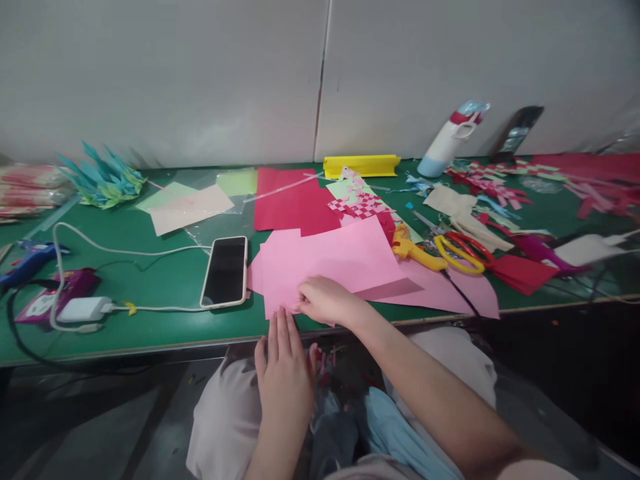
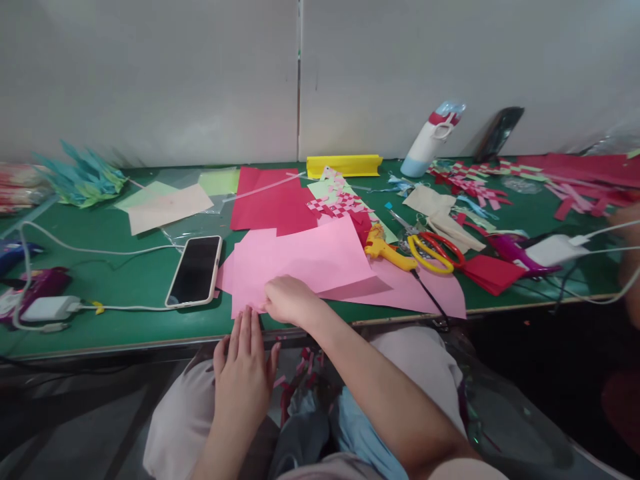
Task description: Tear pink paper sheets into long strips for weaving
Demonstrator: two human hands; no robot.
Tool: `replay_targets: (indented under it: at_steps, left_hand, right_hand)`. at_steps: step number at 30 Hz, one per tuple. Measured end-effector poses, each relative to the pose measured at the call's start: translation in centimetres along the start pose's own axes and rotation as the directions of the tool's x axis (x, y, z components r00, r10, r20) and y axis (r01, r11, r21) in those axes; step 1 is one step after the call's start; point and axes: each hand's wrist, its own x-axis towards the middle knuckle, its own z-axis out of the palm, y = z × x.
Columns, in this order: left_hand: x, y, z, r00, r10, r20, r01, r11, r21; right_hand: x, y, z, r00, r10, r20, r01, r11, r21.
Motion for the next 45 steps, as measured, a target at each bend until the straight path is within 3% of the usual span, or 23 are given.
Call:
replay_targets:
  at_steps: [8, 16, 33, 40, 45]
  left_hand:
    - [0.4, -0.2, -0.5, 1.000, 0.011, 0.007, -0.011, 1.000, 0.009]
    - [0.5, -0.6, -0.7, 0.998, 0.005, 0.064, -0.005, 1.000, -0.001]
    - [0.8, -0.3, -0.8, 0.993, -0.033, 0.112, 0.037, 0.999, -0.032]
    - [0.9, -0.2, -1.1, 0.989, -0.006, 0.148, 0.002, 1.000, 0.027]
    - [0.7, 0.1, -1.1, 0.991, 0.010, 0.134, -0.007, 1.000, -0.024]
  right_hand:
    - [0.2, 0.1, -0.3, 0.999, 0.038, 0.021, -0.039, 0.999, 0.019]
    - [-1.2, 2.1, -0.8, 0.995, 0.103, 0.015, -0.103, 0.994, 0.039]
    - [-0.8, 2.8, 0.3, 0.995, 0.098, -0.007, -0.098, 0.995, 0.037]
    - [-0.8, 2.7, -0.1, 0.996, 0.089, 0.023, -0.090, 0.995, 0.033]
    - [-0.7, 2.5, -0.1, 0.995, 0.091, 0.037, -0.092, 0.995, 0.027]
